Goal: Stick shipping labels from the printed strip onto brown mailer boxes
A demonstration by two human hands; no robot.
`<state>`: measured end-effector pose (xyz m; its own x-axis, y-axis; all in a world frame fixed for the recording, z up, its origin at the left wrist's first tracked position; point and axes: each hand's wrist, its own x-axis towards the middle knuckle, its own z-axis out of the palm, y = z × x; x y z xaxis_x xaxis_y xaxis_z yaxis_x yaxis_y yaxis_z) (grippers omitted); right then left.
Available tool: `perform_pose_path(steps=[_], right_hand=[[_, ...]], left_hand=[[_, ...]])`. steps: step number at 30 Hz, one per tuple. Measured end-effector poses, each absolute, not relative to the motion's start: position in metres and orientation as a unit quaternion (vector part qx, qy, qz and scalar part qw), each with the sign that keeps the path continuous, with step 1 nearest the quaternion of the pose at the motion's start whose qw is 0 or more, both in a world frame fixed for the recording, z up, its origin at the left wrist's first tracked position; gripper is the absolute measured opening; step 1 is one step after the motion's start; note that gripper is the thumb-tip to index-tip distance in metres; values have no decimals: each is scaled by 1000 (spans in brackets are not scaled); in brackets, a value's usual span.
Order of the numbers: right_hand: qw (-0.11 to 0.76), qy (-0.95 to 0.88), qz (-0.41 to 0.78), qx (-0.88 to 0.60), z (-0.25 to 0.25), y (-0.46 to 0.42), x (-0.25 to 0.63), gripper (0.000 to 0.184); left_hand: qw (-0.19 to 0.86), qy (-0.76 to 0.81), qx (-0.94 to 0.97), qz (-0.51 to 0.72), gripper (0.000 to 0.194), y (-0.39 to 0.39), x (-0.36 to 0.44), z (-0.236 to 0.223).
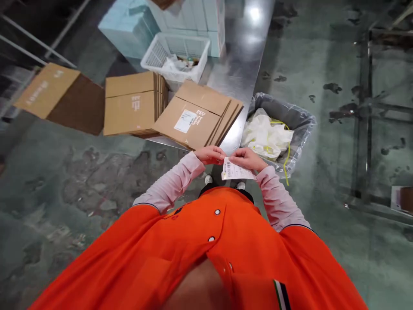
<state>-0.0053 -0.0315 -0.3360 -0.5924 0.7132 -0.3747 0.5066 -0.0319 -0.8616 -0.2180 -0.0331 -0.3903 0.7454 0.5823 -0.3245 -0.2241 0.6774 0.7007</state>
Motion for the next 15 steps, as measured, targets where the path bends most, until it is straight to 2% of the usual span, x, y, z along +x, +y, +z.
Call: perform_pose_path(steps=[4, 8, 11, 15], right_hand=[[201, -748, 490, -399, -357, -42, -68, 41], [198, -774, 469, -376, -385, -62, -123, 22], [222, -754, 432, -442, -415, -62, -152, 21], [245, -715, 295, -585, -456, -26, -186, 20]], left_hand=[[916, 239, 176, 269, 14, -56, -256, -426], [942, 199, 65, 263, 17, -84, -287, -463], [942, 199, 55, 266, 19, -93, -303, -485], [907, 274, 171, 269, 17, -86, -317, -499]])
